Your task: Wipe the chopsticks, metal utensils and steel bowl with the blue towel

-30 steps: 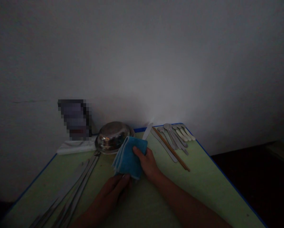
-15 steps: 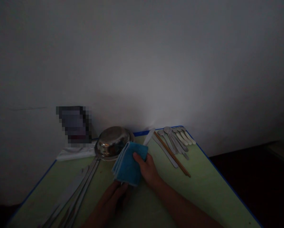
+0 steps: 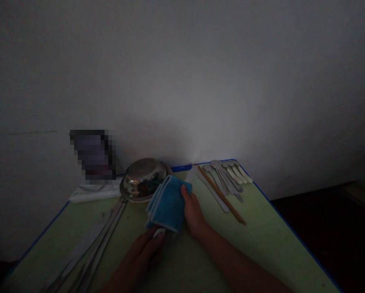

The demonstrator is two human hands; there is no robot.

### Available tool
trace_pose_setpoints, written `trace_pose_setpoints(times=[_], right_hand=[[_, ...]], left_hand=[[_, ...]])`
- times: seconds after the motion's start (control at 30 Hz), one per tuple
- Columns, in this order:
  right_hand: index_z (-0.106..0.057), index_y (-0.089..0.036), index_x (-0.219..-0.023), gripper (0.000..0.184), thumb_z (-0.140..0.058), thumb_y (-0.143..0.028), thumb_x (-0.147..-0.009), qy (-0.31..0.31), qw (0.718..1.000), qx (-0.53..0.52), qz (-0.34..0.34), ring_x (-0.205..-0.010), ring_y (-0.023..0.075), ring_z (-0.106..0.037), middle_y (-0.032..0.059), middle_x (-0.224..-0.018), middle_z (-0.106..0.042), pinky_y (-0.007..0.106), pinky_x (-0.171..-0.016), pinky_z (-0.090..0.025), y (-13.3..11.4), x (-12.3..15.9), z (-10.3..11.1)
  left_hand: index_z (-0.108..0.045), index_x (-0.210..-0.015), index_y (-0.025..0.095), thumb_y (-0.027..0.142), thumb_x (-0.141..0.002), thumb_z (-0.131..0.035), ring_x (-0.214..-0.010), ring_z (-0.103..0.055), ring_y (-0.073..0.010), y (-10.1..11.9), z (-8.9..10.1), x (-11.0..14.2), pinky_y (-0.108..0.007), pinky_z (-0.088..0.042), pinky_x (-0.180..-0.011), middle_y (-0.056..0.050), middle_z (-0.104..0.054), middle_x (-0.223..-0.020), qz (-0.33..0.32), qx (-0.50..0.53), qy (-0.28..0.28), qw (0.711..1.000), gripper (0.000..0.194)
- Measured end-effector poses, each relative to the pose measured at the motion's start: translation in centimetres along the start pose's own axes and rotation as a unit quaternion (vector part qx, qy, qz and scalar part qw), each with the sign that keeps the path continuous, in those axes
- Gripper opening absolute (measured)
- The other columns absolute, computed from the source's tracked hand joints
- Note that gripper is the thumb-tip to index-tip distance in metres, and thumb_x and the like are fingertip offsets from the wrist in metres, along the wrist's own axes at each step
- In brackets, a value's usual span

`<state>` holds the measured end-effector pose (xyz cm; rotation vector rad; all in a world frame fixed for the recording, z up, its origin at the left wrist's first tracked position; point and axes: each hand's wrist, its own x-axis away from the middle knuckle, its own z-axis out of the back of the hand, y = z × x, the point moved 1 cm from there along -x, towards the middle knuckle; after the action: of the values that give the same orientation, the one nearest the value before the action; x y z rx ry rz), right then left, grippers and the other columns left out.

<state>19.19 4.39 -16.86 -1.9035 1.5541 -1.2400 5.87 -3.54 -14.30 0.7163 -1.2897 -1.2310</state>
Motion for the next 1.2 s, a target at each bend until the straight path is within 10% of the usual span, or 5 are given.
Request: trace_pose_setpoints(times=[0.27, 0.67, 0.93, 1.2], right_hand=[[-0.061, -0.015, -0.096, 0.029, -0.065, -0.026, -0.069, -0.046, 0.996, -0.072, 0.0, -0.085, 0.0197, -0.065, 0.0036, -0.085, -0.071, 0.035, -0.083, -0.049, -0.4, 0.2, -0.5], [-0.057, -0.013, -0.106, 0.036, -0.048, -0.04, -0.083, -0.039, 0.99, -0.121, -0.058, -0.092, 0.0198, -0.064, 0.008, -0.092, -0.07, 0.038, -0.085, -0.05, -1.0, 0.0, -0.5], [-0.058, -0.014, -0.106, 0.036, -0.044, -0.04, -0.085, -0.062, 0.986, -0.131, -0.085, -0.087, 0.0182, -0.065, 0.006, -0.089, -0.071, 0.036, -0.085, -0.049, -1.4, -0.4, 0.0], [-0.061, -0.015, -0.093, 0.031, -0.054, -0.041, -0.077, -0.069, 0.986, -0.106, -0.113, -0.064, 0.0169, -0.065, 0.0031, -0.068, -0.069, 0.033, -0.071, -0.053, -1.7, 0.1, 0.1]], left_hand=[[-0.053, -0.085, 0.017, 0.055, -0.083, -0.039, -0.051, -0.039, -0.0119, -0.4, 0.0, -0.4, -0.022, -0.033, -0.046, 0.005, -0.043, -0.06, -0.033, 0.009, -0.027, 0.999, 0.04], [-0.046, -0.063, 0.019, 0.044, -0.088, -0.035, -0.048, -0.039, -0.0115, -0.7, 0.4, -0.3, -0.022, -0.031, -0.046, 0.005, -0.039, -0.052, -0.142, -0.096, 0.014, 0.985, 0.037], [-0.049, -0.058, 0.02, 0.031, -0.083, -0.044, -0.053, -0.05, -0.0127, -1.6, 0.4, 1.5, -0.022, -0.04, -0.055, 0.002, -0.05, -0.052, -0.384, -0.273, 0.068, 0.879, 0.027], [-0.032, -0.052, 0.02, 0.017, -0.073, -0.046, -0.041, -0.04, -0.0083, -0.7, -0.2, 0.6, -0.02, -0.029, -0.045, 0.007, -0.033, -0.045, -0.333, -0.324, 0.02, 0.885, 0.026]])
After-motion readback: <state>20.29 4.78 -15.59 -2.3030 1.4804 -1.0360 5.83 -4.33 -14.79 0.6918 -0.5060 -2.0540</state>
